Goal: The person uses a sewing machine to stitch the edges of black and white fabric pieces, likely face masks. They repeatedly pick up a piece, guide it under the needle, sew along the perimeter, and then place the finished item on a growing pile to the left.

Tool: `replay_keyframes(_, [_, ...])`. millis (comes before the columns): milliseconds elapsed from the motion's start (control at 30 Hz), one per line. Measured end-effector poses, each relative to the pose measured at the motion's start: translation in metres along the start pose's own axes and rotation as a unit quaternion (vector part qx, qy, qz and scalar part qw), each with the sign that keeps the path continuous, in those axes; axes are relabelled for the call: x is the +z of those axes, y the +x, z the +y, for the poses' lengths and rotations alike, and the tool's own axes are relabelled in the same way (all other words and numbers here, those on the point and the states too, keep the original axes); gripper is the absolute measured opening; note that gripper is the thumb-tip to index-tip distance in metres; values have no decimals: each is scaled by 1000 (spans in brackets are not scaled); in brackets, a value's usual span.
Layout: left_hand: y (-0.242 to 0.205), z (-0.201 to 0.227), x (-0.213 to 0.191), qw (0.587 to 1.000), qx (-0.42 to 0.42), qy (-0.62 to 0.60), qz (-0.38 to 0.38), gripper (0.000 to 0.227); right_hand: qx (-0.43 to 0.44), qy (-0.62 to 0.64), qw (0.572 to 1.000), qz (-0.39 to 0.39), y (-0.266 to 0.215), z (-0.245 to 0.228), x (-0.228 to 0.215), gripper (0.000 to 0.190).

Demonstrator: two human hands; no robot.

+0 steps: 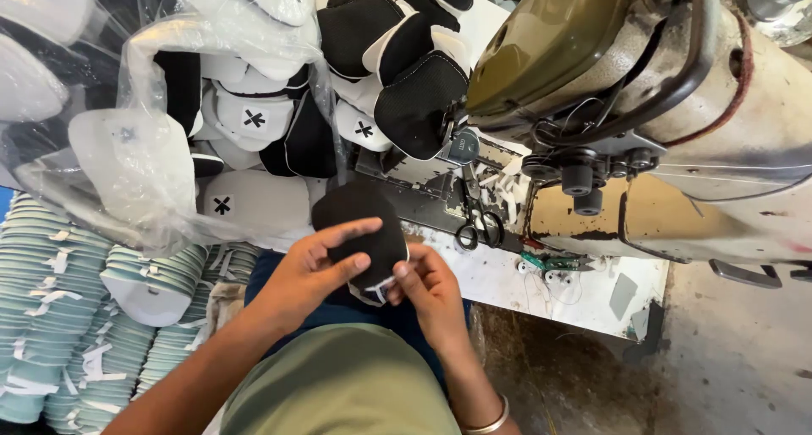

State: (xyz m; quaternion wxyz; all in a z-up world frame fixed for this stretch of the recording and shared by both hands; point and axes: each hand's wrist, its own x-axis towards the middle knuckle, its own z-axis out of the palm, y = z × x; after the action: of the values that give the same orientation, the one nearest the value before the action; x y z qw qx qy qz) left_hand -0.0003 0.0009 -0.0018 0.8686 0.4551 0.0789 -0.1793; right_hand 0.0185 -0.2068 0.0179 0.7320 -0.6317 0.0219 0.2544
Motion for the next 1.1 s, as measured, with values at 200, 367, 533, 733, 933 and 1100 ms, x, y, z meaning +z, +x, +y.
replay_keyframes(200, [0,10,13,996,17,-58,68,55,-112,-81,985,101,-4,2,6,33])
replay_keyframes(367, [3,-1,15,991,38,-112,61,56,-88,-17,994,58,-1,16,-5,25])
replay_keyframes(533, [3,-6,18,994,66,-71,59,57,-23,-32,999,32,-3,18,-3,11])
replay_keyframes(733, [2,-5,19,992,59,-76,78,60,-127,-90,980,128,0,-2,7,29])
replay_keyframes(933, [2,-12,16,991,43,-99,75,64,-31,-14,997,67,2,8,-2,23])
replay_keyframes(1100, [3,-11,20,989,79,-95,79,66,-53,-103,991,70,-1,7,2,17])
